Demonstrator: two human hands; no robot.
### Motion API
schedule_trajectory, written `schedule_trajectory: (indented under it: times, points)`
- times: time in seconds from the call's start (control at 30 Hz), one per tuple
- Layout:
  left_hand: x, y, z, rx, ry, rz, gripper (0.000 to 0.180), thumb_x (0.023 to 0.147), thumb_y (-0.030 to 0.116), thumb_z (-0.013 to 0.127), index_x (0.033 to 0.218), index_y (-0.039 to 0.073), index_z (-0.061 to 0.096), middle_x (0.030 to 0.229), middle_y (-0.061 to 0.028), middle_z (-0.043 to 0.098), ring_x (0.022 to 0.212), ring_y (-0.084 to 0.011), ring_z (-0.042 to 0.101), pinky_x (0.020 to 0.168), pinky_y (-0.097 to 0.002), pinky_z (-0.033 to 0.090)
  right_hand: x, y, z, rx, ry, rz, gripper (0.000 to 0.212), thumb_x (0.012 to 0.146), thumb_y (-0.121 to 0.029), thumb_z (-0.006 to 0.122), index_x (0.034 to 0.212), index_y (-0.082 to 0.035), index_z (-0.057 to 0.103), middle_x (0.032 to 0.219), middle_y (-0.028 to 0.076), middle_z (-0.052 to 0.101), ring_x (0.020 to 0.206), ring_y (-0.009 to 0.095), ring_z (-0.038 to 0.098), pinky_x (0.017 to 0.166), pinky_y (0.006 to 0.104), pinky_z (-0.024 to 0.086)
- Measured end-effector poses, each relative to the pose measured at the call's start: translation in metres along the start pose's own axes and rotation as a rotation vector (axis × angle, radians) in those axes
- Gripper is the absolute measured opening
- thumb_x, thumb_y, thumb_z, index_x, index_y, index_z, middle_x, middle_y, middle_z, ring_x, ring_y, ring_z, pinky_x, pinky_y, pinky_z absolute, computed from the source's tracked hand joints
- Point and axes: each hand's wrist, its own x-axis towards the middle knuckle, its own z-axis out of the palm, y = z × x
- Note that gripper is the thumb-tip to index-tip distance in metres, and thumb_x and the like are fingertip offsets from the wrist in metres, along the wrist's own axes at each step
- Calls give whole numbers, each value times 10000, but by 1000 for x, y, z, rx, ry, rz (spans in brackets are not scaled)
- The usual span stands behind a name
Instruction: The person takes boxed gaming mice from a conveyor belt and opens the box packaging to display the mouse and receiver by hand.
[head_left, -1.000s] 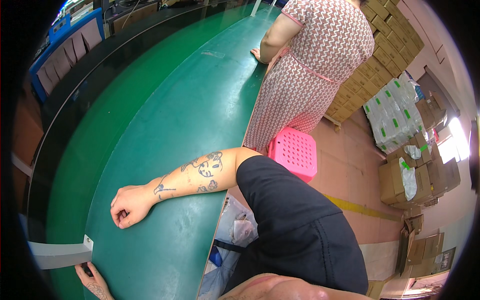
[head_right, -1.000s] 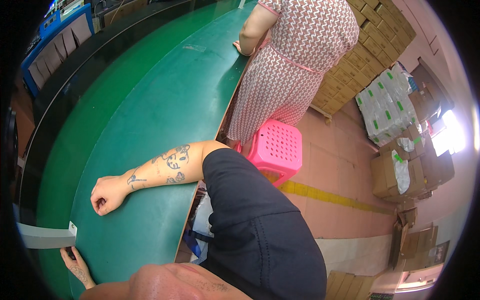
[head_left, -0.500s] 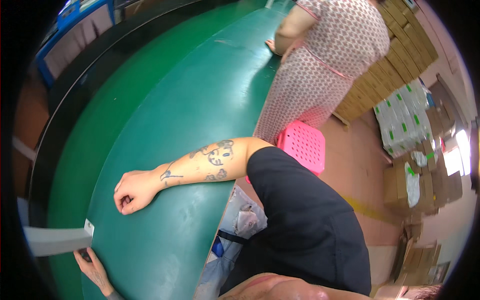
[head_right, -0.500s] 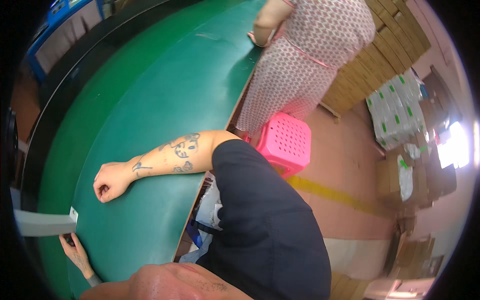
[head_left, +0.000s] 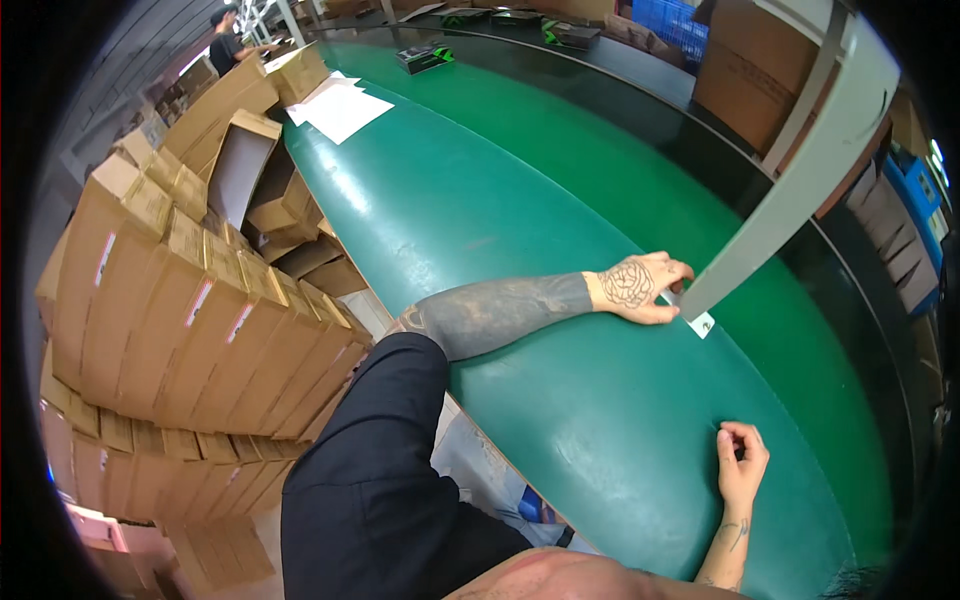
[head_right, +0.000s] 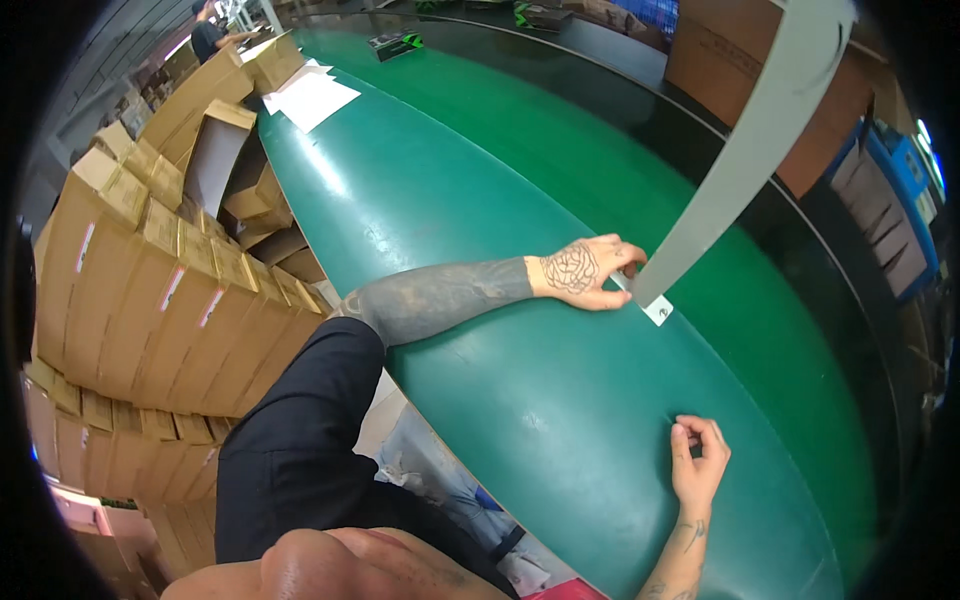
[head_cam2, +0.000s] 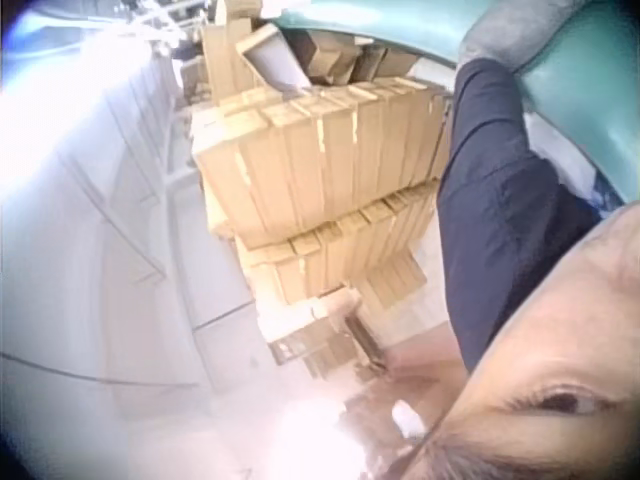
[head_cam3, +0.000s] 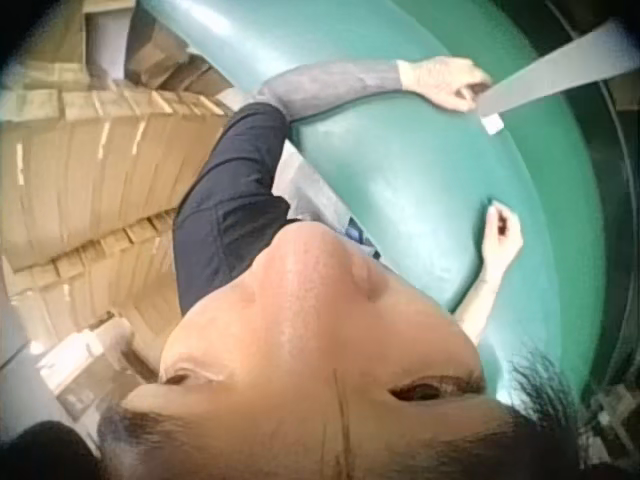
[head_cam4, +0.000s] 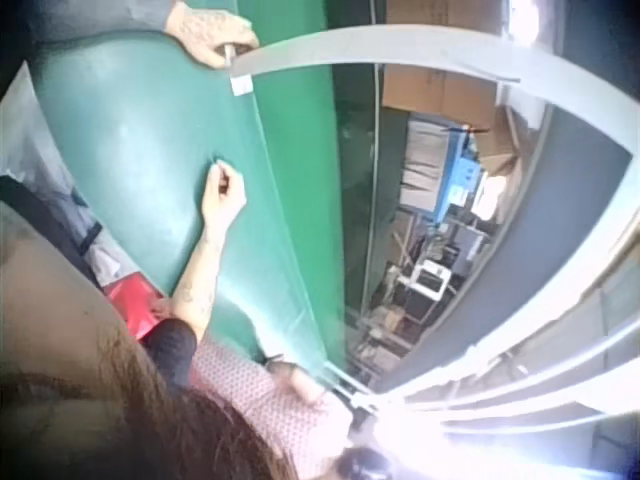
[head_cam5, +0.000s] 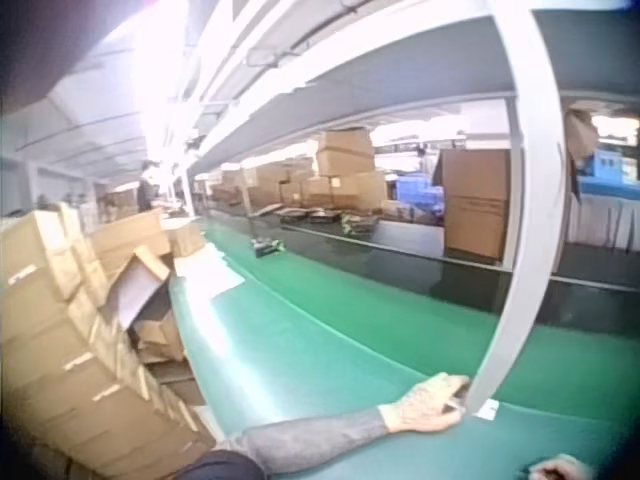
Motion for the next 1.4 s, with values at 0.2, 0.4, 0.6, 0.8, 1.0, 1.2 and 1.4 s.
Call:
schedule_trajectory:
  times: [0.2, 0.4, 0.6, 0.8, 1.0, 1.2, 1.4]
  points:
    - [-3, -3, 1, 45, 39, 8, 520, 801, 281, 617, 1234, 53, 444, 931, -62, 611, 890, -243, 542, 793, -369, 463, 5, 5, 1, 24, -31, 25, 78, 809, -77, 649, 848, -11, 634, 735, 31, 571, 635, 93, 494, 599, 222, 421]
    - [2, -8, 3, 46, 28, 19, 522, 822, 317, 587, 1242, 31, 469, 918, -61, 616, 894, -256, 538, 833, -376, 451, 9, 4, 1, 24, -19, 6, 71, 805, -66, 652, 846, -11, 633, 742, 35, 581, 633, 95, 501, 594, 223, 425]
    - [2, -9, 3, 56, 14, -5, 504, 863, 374, 553, 1222, 25, 494, 921, -69, 617, 901, -253, 541, 837, -373, 451, 8, 4, 4, 29, -24, 15, 66, 804, -57, 649, 847, -10, 631, 740, 42, 584, 623, 97, 499, 589, 223, 425]
    - [4, -9, 5, 73, 17, -19, 482, 895, 384, 526, 1211, 21, 500, 928, -82, 610, 894, -242, 545, 827, -367, 459, 9, 3, 3, 15, -10, -12, 63, 799, -50, 647, 845, -10, 630, 733, 40, 581, 621, 100, 503, 590, 226, 427]
    - [1, -4, 2, 114, 24, 16, 494, 876, 384, 552, 1195, 9, 504, 947, -103, 599, 898, -256, 541, 826, -362, 457, 6, 2, 1, 7, -13, -9, 59, 793, -45, 647, 840, -12, 635, 732, 40, 585, 621, 101, 508, 590, 224, 430]
    - [-6, -7, -1, 167, 18, 11, 493, 845, 370, 594, 1175, 16, 507, 941, -120, 589, 910, -279, 538, 803, -378, 463, 6, -8, 8, -8, -17, 28, 81, 773, -53, 664, 845, -18, 651, 730, 46, 593, 629, 101, 528, 596, 227, 447]
    - [4, -12, -4, 207, 151, 139, 276, 773, 229, 697, 923, 23, 590, 885, -136, 589, 804, -307, 558, 693, -394, 454, 16, -6, 3, 23, -44, -101, 120, 824, -168, 637, 903, -78, 641, 817, 75, 627, 705, 191, 615, 615, 291, 497]
